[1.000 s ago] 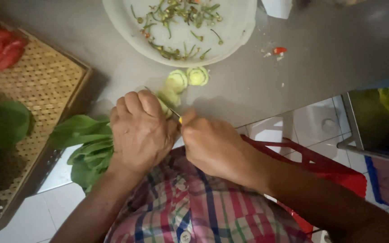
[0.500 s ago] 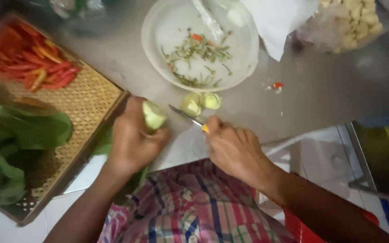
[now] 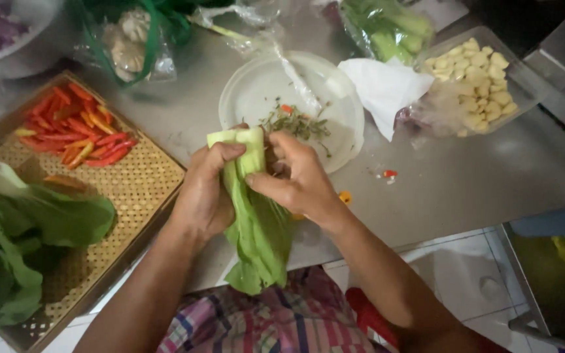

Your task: Removing stems from chilies and preparing leafy green vegetables on a prep table

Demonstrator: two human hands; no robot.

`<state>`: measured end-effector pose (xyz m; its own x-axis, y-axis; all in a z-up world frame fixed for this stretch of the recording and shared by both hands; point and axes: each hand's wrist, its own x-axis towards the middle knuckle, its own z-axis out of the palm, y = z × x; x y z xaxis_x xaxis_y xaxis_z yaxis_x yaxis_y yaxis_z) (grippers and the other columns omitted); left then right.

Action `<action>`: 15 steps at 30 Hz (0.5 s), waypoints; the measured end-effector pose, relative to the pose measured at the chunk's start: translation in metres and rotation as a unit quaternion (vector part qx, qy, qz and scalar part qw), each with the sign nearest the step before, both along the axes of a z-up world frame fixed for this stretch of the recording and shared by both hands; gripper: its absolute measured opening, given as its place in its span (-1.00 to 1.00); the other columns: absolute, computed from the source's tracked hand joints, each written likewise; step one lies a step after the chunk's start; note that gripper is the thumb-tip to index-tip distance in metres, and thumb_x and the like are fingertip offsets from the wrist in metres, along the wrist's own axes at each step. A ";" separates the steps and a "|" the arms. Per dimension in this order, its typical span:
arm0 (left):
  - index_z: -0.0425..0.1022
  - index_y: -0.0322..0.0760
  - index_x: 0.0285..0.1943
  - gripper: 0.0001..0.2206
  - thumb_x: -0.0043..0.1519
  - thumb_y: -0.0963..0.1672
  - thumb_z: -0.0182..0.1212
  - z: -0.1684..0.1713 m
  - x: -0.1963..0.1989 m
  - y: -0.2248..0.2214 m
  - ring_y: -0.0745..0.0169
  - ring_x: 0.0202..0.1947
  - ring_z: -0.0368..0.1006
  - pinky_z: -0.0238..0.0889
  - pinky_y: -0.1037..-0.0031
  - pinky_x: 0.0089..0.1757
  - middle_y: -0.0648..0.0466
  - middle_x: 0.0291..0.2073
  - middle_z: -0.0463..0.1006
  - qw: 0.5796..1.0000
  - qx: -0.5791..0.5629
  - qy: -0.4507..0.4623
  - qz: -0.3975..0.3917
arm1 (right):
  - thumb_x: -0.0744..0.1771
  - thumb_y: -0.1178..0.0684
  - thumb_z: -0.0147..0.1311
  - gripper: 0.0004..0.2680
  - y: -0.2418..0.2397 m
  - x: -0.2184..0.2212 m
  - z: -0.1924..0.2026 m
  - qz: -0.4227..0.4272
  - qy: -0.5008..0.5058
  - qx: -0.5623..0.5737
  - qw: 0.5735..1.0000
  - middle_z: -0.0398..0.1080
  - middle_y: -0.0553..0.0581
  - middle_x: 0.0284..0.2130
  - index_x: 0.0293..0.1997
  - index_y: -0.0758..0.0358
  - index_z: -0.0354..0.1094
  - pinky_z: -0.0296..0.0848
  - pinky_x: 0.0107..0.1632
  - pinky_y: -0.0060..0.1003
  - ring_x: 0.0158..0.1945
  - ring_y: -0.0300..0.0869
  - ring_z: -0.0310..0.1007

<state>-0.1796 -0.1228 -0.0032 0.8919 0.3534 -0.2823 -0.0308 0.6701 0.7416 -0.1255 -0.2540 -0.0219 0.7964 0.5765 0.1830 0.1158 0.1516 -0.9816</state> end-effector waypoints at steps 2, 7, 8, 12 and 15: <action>0.52 -0.53 -0.13 -0.74 0.05 -0.19 0.26 -0.006 0.004 0.004 0.05 -0.56 0.45 0.42 0.15 -0.44 -0.24 -0.43 0.55 1.000 -0.019 0.000 -0.016 | 0.17 0.25 0.36 -0.68 0.002 0.010 -0.012 -0.006 0.009 0.038 0.999 0.43 0.17 -0.45 -0.03 0.38 0.42 0.48 -0.38 -0.34 -0.39 -0.25 0.45; 0.53 -0.52 0.02 -0.58 -0.09 -0.34 0.23 -0.033 0.013 0.018 -0.01 -0.43 0.60 0.52 0.25 -0.34 -0.24 -0.34 0.60 0.998 0.003 -0.029 0.047 | 0.12 0.29 0.23 -0.74 -0.003 0.025 -0.023 -0.041 0.099 0.122 0.987 0.51 0.18 -0.35 -0.14 0.39 0.52 0.55 -0.27 -0.21 -0.31 -0.16 0.49; 0.53 -0.52 0.02 -0.58 -0.09 -0.34 0.23 -0.028 0.012 0.013 -0.01 -0.43 0.60 0.52 0.25 -0.34 -0.24 -0.34 0.60 0.998 0.003 -0.031 0.048 | 0.12 0.29 0.23 -0.74 -0.001 0.022 -0.018 -0.040 0.097 0.122 0.987 0.51 0.18 -0.35 -0.14 0.39 0.52 0.55 -0.27 -0.21 -0.31 -0.16 0.49; 0.51 -0.53 0.10 -0.57 -0.01 -0.29 0.29 -0.023 0.016 0.003 0.01 -0.37 0.61 0.56 0.21 -0.27 -0.24 -0.28 0.63 0.996 0.023 -0.032 0.081 | 0.14 0.27 0.13 -0.73 0.002 0.031 -0.032 -0.069 0.085 0.106 0.988 0.48 0.16 -0.36 -0.11 0.36 0.51 0.52 -0.26 -0.24 -0.32 -0.16 0.47; 0.47 -0.53 0.15 -0.56 0.04 -0.26 0.38 -0.015 0.015 -0.003 0.08 -0.34 0.60 0.56 0.23 -0.25 -0.19 -0.26 0.61 0.993 0.068 -0.040 0.090 | 0.17 0.29 0.14 -0.75 0.004 0.031 -0.033 -0.086 0.046 0.088 0.991 0.46 0.13 -0.37 -0.09 0.37 0.48 0.51 -0.27 -0.23 -0.31 -0.19 0.44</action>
<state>-0.1643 -0.1254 -0.0186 0.8282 0.5395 -0.1520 -0.2033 0.5418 0.8156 -0.0944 -0.2503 -0.0546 0.8978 0.3968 0.1909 0.0658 0.3078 -0.9492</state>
